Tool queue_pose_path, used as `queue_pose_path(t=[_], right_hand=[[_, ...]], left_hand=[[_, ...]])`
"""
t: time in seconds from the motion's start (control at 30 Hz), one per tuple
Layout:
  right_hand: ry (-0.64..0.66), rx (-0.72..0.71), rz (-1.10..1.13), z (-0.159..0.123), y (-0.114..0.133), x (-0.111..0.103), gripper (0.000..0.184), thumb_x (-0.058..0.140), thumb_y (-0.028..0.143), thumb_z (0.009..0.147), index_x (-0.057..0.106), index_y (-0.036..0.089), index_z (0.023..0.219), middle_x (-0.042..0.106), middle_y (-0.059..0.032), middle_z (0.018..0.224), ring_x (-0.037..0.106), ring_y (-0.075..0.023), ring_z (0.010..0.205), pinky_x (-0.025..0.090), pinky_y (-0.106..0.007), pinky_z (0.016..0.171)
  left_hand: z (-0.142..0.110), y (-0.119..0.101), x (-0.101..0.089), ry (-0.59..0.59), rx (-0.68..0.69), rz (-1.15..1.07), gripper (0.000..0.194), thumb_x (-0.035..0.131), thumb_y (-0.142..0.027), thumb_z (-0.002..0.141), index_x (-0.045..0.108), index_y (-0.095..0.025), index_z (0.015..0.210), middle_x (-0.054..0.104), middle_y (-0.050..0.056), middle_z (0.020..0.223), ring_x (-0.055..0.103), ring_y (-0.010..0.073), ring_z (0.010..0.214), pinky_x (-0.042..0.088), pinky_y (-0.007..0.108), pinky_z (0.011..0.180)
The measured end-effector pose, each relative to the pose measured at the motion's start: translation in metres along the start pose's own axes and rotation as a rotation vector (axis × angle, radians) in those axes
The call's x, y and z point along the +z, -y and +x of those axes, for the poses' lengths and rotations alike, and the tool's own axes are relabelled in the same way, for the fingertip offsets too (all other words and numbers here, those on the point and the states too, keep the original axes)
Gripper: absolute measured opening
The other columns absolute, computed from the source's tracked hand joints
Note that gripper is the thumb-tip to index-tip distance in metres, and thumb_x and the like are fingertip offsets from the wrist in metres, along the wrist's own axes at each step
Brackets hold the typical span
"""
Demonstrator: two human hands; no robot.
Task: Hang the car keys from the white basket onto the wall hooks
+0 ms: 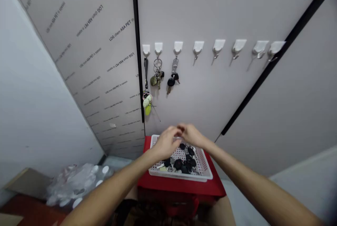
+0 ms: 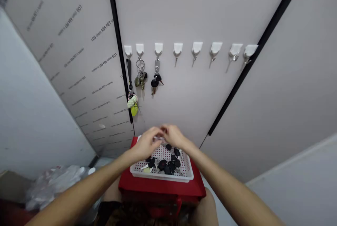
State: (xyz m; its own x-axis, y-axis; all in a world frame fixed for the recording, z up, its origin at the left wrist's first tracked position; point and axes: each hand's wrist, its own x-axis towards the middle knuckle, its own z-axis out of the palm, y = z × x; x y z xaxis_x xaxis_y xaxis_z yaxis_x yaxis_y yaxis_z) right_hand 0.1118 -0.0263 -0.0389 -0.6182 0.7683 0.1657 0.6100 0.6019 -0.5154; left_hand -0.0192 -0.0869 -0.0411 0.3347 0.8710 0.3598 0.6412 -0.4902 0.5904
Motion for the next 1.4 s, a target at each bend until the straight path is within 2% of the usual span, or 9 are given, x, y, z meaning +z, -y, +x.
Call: queue_pose_path(t=[0.1, 0.23, 0.47, 0.67, 0.8, 0.97, 1.13, 1.23, 1.4], right_hand=[[0.277, 0.035, -0.075, -0.033, -0.019, 0.036, 0.026, 0.049, 0.025, 0.058, 0.054, 0.015, 0.082, 0.057, -0.0033, 0.074, 0.049, -0.0130, 0.066, 0.036, -0.022, 0.059], [0.252, 0.079, -0.160, -0.052, -0.028, 0.060, 0.025, 0.049, 0.024, 0.057, 0.055, 0.017, 0.080, 0.056, -0.0041, 0.079, 0.048, -0.0145, 0.074, 0.034, -0.022, 0.065], [0.117, 0.184, -0.036, -0.050, -0.029, 0.069, 0.019, 0.044, 0.031, 0.064, 0.055, 0.016, 0.068, 0.055, -0.0017, 0.064, 0.047, -0.0112, 0.059, 0.033, -0.021, 0.056], [-0.048, 0.236, 0.320, -0.049, -0.033, 0.071, 0.021, 0.042, 0.029, 0.065, 0.055, 0.014, 0.073, 0.057, -0.0033, 0.067, 0.050, -0.0122, 0.062, 0.036, -0.023, 0.060], [-0.171, 0.284, 0.500, -0.041, -0.030, 0.059, 0.020, 0.042, 0.031, 0.065, 0.053, 0.014, 0.068, 0.055, -0.0018, 0.062, 0.049, -0.0118, 0.059, 0.037, -0.023, 0.059], [-0.306, 0.342, 0.704, -0.026, -0.021, 0.035, 0.022, 0.046, 0.036, 0.061, 0.050, 0.015, 0.065, 0.052, 0.0013, 0.057, 0.046, -0.0089, 0.053, 0.035, -0.022, 0.053], [-0.263, 0.315, 0.842, -0.015, -0.001, 0.025, 0.023, 0.052, 0.035, 0.056, 0.049, 0.015, 0.067, 0.050, 0.0030, 0.056, 0.044, -0.0073, 0.051, 0.034, -0.020, 0.051], [-0.250, 0.273, 0.855, -0.013, 0.007, 0.023, 0.022, 0.052, 0.034, 0.057, 0.048, 0.015, 0.066, 0.049, 0.0030, 0.057, 0.044, -0.0068, 0.052, 0.034, -0.020, 0.052], [-0.110, 0.272, 0.902, -0.016, 0.006, 0.018, 0.026, 0.054, 0.030, 0.055, 0.049, 0.014, 0.075, 0.051, 0.0030, 0.059, 0.044, -0.0061, 0.052, 0.034, -0.020, 0.052]], left_hand=[[-0.027, 0.031, 0.030, 0.289, -0.151, 0.207, 0.030, 0.048, -0.021, 0.060, 0.048, -0.015, 0.089, 0.049, 0.007, 0.093, 0.043, 0.0183, 0.088, 0.035, 0.030, 0.075], [-0.038, 0.052, 0.046, 0.388, -0.220, 0.365, 0.030, 0.051, -0.021, 0.056, 0.049, -0.016, 0.086, 0.052, 0.007, 0.088, 0.045, 0.0202, 0.085, 0.035, 0.030, 0.072], [-0.037, 0.054, 0.046, 0.284, -0.254, 0.202, 0.029, 0.053, -0.021, 0.055, 0.049, -0.017, 0.083, 0.052, 0.003, 0.079, 0.046, 0.0143, 0.072, 0.035, 0.023, 0.062], [-0.032, 0.060, 0.044, 0.123, -0.398, -0.220, 0.019, 0.047, -0.013, 0.057, 0.050, -0.015, 0.075, 0.042, -0.004, 0.056, 0.039, 0.0070, 0.051, 0.031, 0.018, 0.049], [-0.027, 0.062, 0.039, -0.016, -0.505, -0.482, 0.013, 0.044, -0.012, 0.058, 0.048, -0.012, 0.071, 0.038, -0.005, 0.052, 0.038, 0.0057, 0.049, 0.031, 0.017, 0.048], [-0.020, 0.056, 0.033, -0.117, -0.506, -0.529, 0.014, 0.047, -0.012, 0.057, 0.049, -0.011, 0.071, 0.046, -0.001, 0.059, 0.043, 0.0075, 0.056, 0.035, 0.020, 0.056], [-0.007, 0.034, 0.028, -0.144, -0.347, -0.555, 0.032, 0.052, -0.017, 0.057, 0.047, -0.015, 0.088, 0.053, 0.005, 0.085, 0.047, 0.0118, 0.076, 0.037, 0.023, 0.068], [0.000, 0.024, 0.026, -0.104, -0.272, -0.600, 0.026, 0.050, -0.014, 0.058, 0.049, -0.015, 0.083, 0.055, 0.003, 0.081, 0.048, 0.0112, 0.075, 0.037, 0.023, 0.070], [0.005, 0.024, 0.025, -0.195, -0.361, -0.710, 0.021, 0.048, -0.010, 0.057, 0.046, -0.014, 0.077, 0.053, 0.001, 0.071, 0.048, 0.0094, 0.067, 0.038, 0.021, 0.061]])
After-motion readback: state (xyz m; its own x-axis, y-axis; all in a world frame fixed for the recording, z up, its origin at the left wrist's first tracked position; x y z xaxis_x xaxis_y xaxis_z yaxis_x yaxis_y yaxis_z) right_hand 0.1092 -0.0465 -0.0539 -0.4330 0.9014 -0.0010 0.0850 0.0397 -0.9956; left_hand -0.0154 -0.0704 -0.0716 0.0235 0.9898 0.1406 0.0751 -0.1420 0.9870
